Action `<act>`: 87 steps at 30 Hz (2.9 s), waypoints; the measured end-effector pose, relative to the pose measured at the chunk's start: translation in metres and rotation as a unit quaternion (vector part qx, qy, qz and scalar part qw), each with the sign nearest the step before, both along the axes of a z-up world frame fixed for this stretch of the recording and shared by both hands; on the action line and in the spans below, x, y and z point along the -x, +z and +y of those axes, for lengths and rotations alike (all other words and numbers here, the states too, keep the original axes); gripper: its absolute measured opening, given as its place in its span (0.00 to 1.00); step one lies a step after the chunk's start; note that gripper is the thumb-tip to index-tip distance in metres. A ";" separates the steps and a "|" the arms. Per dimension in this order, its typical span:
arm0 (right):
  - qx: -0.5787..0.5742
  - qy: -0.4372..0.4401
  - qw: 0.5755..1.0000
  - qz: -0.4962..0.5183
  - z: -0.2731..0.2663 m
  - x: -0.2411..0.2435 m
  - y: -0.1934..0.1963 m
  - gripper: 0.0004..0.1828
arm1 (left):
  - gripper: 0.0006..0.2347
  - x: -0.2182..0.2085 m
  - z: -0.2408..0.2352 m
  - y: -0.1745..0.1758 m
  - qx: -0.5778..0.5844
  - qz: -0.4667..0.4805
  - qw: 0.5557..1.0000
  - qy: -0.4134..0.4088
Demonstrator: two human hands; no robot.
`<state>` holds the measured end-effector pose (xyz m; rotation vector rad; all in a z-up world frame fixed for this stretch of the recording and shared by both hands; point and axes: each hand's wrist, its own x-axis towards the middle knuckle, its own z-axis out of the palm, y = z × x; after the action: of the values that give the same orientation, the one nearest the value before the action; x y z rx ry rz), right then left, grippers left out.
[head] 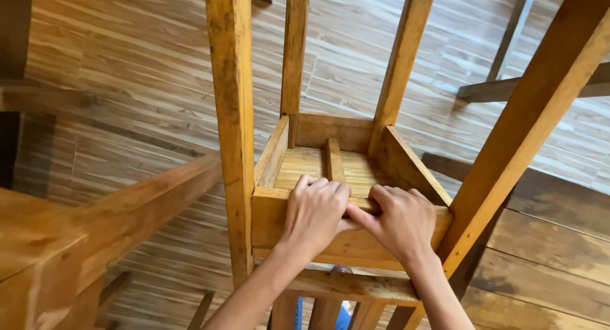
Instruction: Cleaning and wiping down a wooden chair with a cloth and cleaning spray.
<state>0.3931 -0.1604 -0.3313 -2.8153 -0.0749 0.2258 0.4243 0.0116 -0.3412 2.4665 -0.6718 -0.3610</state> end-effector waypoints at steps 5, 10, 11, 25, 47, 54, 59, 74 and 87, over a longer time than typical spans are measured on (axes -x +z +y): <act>0.011 -0.005 0.999 0.031 0.006 -0.007 -0.054 0.30 | 0.20 -0.008 0.005 -0.047 -0.012 0.011 1.000 0.006; -0.009 -0.010 0.999 0.040 0.012 -0.016 -0.099 0.32 | 0.19 -0.013 0.009 -0.102 -0.039 0.050 0.998 0.011; -0.012 -0.014 0.999 0.034 0.014 -0.017 -0.106 0.31 | 0.18 -0.016 0.010 -0.103 -0.029 0.047 0.998 0.017; -0.003 -0.022 0.996 0.089 0.021 -0.029 -0.186 0.34 | 0.14 -0.027 0.017 -0.163 -0.009 0.082 0.996 0.045; 0.003 -0.080 0.997 0.010 0.003 -0.068 -0.220 0.31 | 0.29 -0.031 -0.022 -0.174 0.039 -0.028 0.982 0.185; -0.006 -0.077 0.994 -0.082 0.008 -0.085 -0.218 0.20 | 0.29 -0.020 -0.035 -0.190 0.053 -0.042 0.968 0.241; -0.056 -0.065 0.987 -0.138 0.027 -0.067 -0.207 0.15 | 0.27 -0.016 -0.030 -0.224 0.018 -0.063 0.978 0.200; -0.039 -0.068 0.990 -0.120 0.035 -0.094 -0.224 0.27 | 0.24 -0.070 -0.009 -0.215 0.175 -0.039 0.978 0.108; -0.050 -0.086 0.992 -0.082 0.029 -0.135 -0.233 0.32 | 0.19 -0.116 -0.017 -0.222 0.232 -0.042 0.963 0.130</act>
<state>0.5278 -0.1310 -0.5641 -2.7155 0.1174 -0.0477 0.5400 -0.0059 -0.5631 2.0885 -0.3990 0.0078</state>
